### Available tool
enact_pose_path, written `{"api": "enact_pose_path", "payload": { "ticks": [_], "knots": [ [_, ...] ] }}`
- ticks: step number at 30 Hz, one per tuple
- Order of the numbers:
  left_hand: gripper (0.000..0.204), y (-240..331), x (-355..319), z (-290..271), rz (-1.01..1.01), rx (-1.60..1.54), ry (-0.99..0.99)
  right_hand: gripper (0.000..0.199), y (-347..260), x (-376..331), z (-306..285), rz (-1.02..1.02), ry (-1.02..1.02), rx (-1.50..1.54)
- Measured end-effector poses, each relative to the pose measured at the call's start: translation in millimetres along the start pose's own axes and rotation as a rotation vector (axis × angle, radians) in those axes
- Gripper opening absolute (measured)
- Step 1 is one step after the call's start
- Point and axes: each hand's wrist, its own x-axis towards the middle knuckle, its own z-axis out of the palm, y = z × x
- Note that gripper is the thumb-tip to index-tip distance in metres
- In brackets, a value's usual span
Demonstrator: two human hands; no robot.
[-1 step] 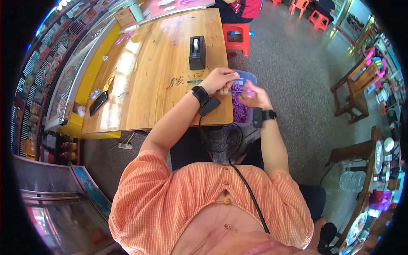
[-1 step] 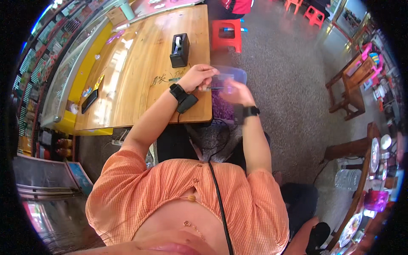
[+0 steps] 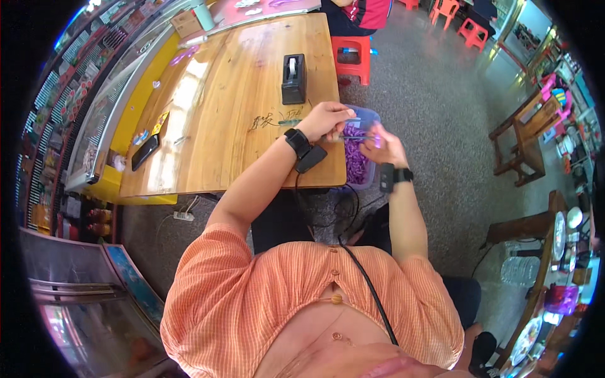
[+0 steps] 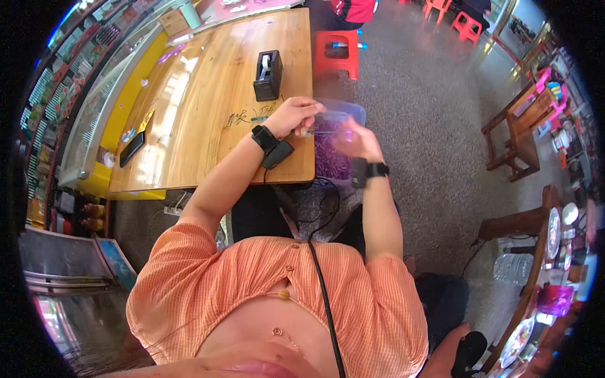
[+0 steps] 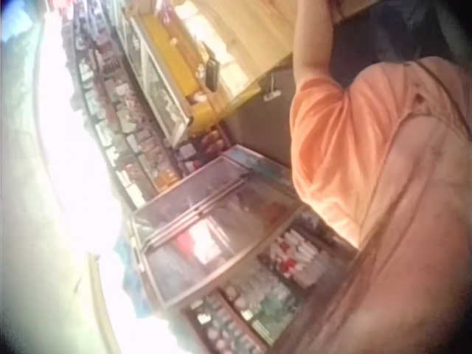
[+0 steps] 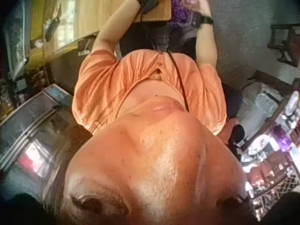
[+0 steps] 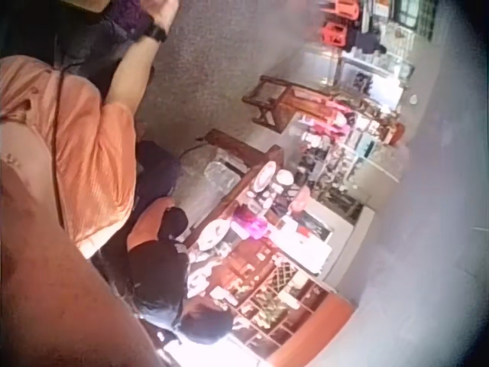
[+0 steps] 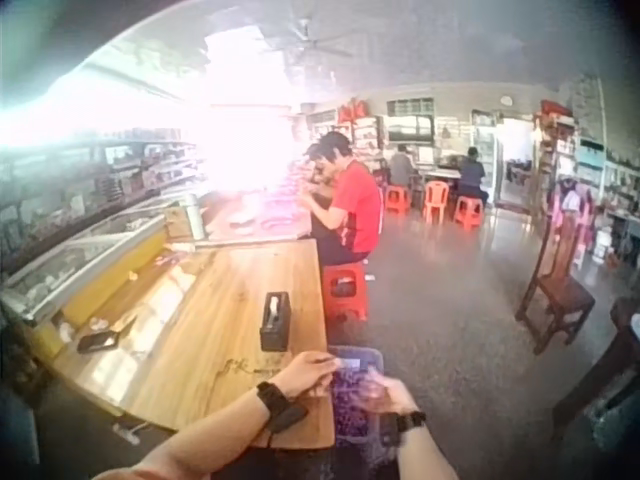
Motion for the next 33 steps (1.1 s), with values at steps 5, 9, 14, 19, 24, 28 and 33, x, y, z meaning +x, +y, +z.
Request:
{"api": "enact_pose_path", "payload": {
  "ticks": [5, 9, 14, 19, 24, 28, 33],
  "knots": [
    [0.024, -6.6, 7.2, 1.0, -0.001, -0.005, -0.103, 0.029, -7.3, -30.3, -51.6, -0.109, 0.182, -0.186],
    [0.024, -6.4, 9.9, 0.7, -0.028, 0.008, -0.128, 0.043, -6.7, -10.3, -56.0, -0.187, 0.184, -0.502],
    [0.029, -11.1, 12.6, -4.3, 0.045, 0.012, -0.08, 0.055, -11.4, 32.7, -28.6, -0.128, 0.458, -0.745],
    [0.03, -16.1, 14.8, -3.9, 0.04, 0.007, -0.073, 0.058, 7.5, 20.9, -24.1, -0.204, 0.482, -0.691],
    [0.029, -9.4, 12.3, -5.5, 0.042, 0.042, -0.07, 0.035, 44.8, -39.5, 26.8, -0.837, 0.582, -0.7],
    [0.025, -8.8, 14.4, -4.3, 0.052, -0.035, -0.077, 0.02, 68.9, -69.9, 78.0, -1.326, 0.442, -1.403],
    [0.026, 6.9, -7.2, -1.1, 0.149, 0.058, -0.069, 0.014, 122.2, -62.8, 91.3, -1.307, 0.015, -1.525]
  ]
}}
